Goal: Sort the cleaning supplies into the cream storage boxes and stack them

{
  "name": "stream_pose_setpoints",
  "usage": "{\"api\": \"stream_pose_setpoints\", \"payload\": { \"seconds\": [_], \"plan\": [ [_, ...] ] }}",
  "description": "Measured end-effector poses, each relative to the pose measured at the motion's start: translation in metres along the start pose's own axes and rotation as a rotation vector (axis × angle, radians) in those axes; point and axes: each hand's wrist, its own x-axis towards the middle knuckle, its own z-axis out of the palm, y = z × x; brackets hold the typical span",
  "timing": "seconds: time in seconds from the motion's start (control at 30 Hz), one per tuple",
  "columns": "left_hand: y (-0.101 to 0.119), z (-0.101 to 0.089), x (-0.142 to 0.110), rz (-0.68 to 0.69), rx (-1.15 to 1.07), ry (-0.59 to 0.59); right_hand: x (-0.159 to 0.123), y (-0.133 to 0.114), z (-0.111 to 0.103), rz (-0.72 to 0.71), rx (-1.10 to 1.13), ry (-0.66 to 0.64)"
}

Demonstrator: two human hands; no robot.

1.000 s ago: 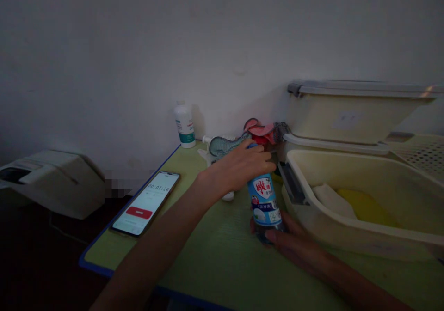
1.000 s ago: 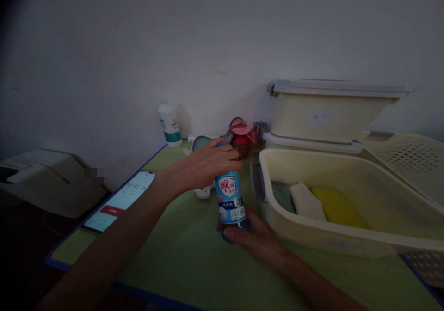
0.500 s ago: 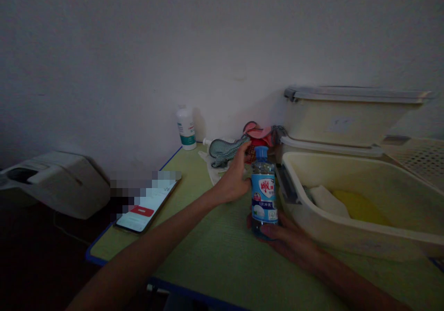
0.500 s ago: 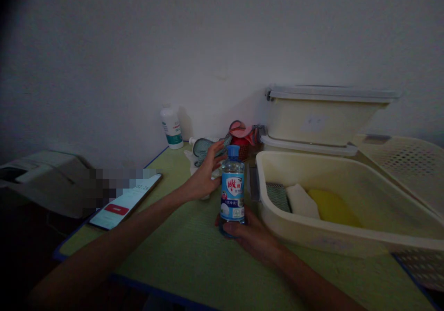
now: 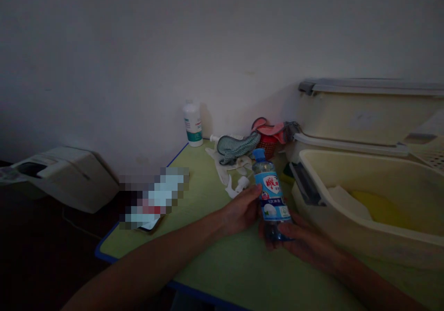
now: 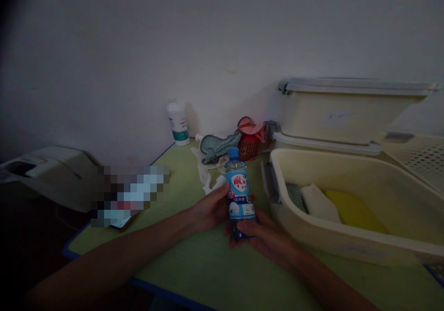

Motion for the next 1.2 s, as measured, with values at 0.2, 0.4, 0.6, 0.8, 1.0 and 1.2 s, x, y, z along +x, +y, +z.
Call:
{"api": "stream_pose_setpoints", "payload": {
  "seconds": [0.2,0.4,0.6,0.8,1.0,1.2],
  "plan": [
    [0.004,-0.004,-0.006,-0.099,-0.055,0.041,-0.002,-0.005,0.006,0.053,0.074,0.056],
    [0.009,0.004,-0.009,-0.12,-0.202,0.146,-0.003,-0.005,0.007,0.133,0.289,-0.047],
    [0.006,-0.002,-0.008,-0.064,-0.158,0.091,-0.004,-0.001,0.005,0.153,0.21,-0.098],
    [0.007,-0.002,-0.01,-0.092,-0.1,0.072,-0.005,0.0,0.005,0.186,0.214,-0.16],
    [0.008,0.0,-0.012,-0.084,-0.014,0.004,-0.004,-0.002,0.007,0.2,0.219,-0.212],
    [0.008,-0.002,-0.013,-0.048,0.016,-0.018,-0.005,0.001,0.006,0.178,0.146,-0.194]
  ]
}}
